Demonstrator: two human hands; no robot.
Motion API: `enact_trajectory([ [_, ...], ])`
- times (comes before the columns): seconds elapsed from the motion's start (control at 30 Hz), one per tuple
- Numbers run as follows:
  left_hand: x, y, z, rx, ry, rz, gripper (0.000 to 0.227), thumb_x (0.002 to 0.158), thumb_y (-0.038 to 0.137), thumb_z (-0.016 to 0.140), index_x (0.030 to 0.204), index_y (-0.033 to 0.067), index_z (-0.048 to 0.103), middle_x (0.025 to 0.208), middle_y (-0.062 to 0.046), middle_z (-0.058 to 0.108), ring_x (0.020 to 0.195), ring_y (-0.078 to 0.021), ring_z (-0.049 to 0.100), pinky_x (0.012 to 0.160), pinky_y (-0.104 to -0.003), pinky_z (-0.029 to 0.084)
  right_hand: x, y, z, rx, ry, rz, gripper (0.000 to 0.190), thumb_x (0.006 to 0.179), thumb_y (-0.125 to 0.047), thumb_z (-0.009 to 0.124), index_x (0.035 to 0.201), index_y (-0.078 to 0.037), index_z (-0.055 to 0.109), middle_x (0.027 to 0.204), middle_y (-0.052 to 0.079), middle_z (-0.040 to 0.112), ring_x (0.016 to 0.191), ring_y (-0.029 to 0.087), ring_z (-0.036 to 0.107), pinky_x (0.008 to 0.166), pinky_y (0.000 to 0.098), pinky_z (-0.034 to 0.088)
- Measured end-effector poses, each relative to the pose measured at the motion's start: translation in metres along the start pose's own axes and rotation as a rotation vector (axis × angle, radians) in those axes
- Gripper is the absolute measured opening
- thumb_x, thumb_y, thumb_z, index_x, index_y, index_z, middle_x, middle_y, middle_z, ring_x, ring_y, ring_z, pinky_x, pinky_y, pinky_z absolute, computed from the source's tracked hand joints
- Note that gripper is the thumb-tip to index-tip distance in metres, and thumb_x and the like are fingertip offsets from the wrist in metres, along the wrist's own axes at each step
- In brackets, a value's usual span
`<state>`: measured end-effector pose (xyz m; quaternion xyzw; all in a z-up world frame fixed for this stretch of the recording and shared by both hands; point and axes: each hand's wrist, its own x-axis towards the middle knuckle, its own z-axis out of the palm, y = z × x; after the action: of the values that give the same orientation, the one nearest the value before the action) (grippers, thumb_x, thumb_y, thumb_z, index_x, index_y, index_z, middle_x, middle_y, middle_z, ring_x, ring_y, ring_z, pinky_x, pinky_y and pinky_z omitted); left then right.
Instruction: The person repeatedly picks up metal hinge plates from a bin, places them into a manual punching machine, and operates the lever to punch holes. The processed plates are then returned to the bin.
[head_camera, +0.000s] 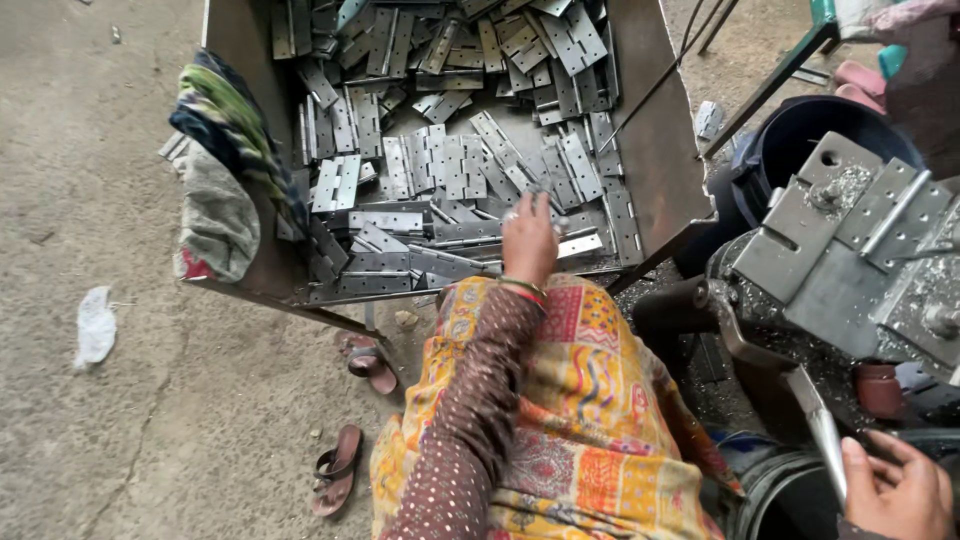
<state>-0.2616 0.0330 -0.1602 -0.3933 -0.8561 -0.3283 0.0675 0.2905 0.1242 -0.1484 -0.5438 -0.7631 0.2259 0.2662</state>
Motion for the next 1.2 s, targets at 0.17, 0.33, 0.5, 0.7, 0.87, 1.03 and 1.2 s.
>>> enact_trajectory([
  [0.17, 0.056, -0.070, 0.055, 0.275, -0.220, -0.243, 0.039, 0.096, 0.022, 0.066, 0.133, 0.0109, 0.060, 0.122, -0.012, 0.063, 0.114, -0.0315, 0.062, 0.099, -0.050, 0.047, -0.004, 0.028, 0.000, -0.063, 0.012, 0.039, 0.033, 0.105, -0.013, 0.080, 0.117, 0.013, 0.064, 0.119, 0.026, 0.057, 0.094, 0.029, 0.071, 0.083, 0.0355, 0.061],
  [0.33, 0.082, -0.075, 0.079, 0.370, -0.206, -0.201, 0.046, 0.091, 0.034, 0.070, 0.129, 0.0118, 0.060, 0.119, -0.009, 0.064, 0.118, -0.0306, 0.059, 0.104, -0.052, 0.044, 0.005, 0.042, -0.002, -0.240, -0.045, 0.089, 0.034, 0.109, -0.017, 0.080, 0.116, 0.012, 0.065, 0.095, 0.028, 0.067, 0.080, 0.032, 0.074, 0.073, 0.0366, 0.062],
  [0.5, 0.093, -0.070, 0.083, 0.429, -0.220, -0.064, 0.063, 0.079, 0.047, 0.074, 0.129, 0.0123, 0.058, 0.126, -0.009, 0.063, 0.127, -0.0279, 0.054, 0.110, -0.059, 0.036, 0.009, 0.047, -0.010, -0.264, -0.101, 0.118, 0.036, 0.106, -0.021, 0.079, 0.117, 0.012, 0.068, 0.084, 0.028, 0.071, 0.076, 0.033, 0.074, 0.071, 0.0380, 0.062],
  [0.7, 0.128, -0.095, 0.101, 0.253, -0.397, -0.007, 0.061, 0.082, 0.028, 0.074, 0.137, 0.0134, 0.052, 0.129, -0.012, 0.064, 0.126, -0.0305, 0.056, 0.106, -0.060, 0.038, 0.011, 0.049, -0.009, -0.356, -0.127, 0.005, 0.037, 0.108, -0.024, 0.078, 0.115, 0.011, 0.069, 0.088, 0.026, 0.072, 0.081, 0.032, 0.075, 0.082, 0.0383, 0.062],
  [0.87, 0.138, -0.114, 0.087, 0.147, -0.474, -0.041, 0.055, 0.081, 0.028, 0.080, 0.127, 0.0095, 0.055, 0.101, -0.014, 0.075, 0.099, -0.0351, 0.070, 0.108, -0.056, 0.042, 0.003, 0.051, -0.008, -0.294, -0.130, 0.182, 0.036, 0.106, -0.022, 0.079, 0.116, 0.011, 0.070, 0.089, 0.029, 0.071, 0.080, 0.035, 0.075, 0.073, 0.0410, 0.063],
  [1.03, 0.100, -0.110, 0.043, -0.243, -0.538, -0.181, 0.050, 0.086, 0.028, 0.076, 0.132, 0.0177, 0.059, 0.093, -0.015, 0.074, 0.090, -0.0325, 0.072, 0.080, -0.045, 0.055, -0.007, 0.034, -0.011, -0.228, -0.089, 0.119, 0.031, 0.106, -0.018, 0.080, 0.121, 0.008, 0.072, 0.112, 0.028, 0.063, 0.093, 0.034, 0.073, 0.080, 0.0400, 0.062],
  [1.2, 0.029, -0.099, 0.010, -0.246, -0.420, -0.297, 0.048, 0.084, 0.028, 0.078, 0.129, 0.0182, 0.062, 0.094, -0.015, 0.075, 0.089, -0.0326, 0.071, 0.077, -0.045, 0.054, 0.002, 0.002, -0.007, -0.121, -0.115, 0.123, 0.034, 0.103, -0.024, 0.079, 0.121, 0.004, 0.072, 0.115, 0.026, 0.065, 0.088, 0.030, 0.074, 0.076, 0.0358, 0.060],
])
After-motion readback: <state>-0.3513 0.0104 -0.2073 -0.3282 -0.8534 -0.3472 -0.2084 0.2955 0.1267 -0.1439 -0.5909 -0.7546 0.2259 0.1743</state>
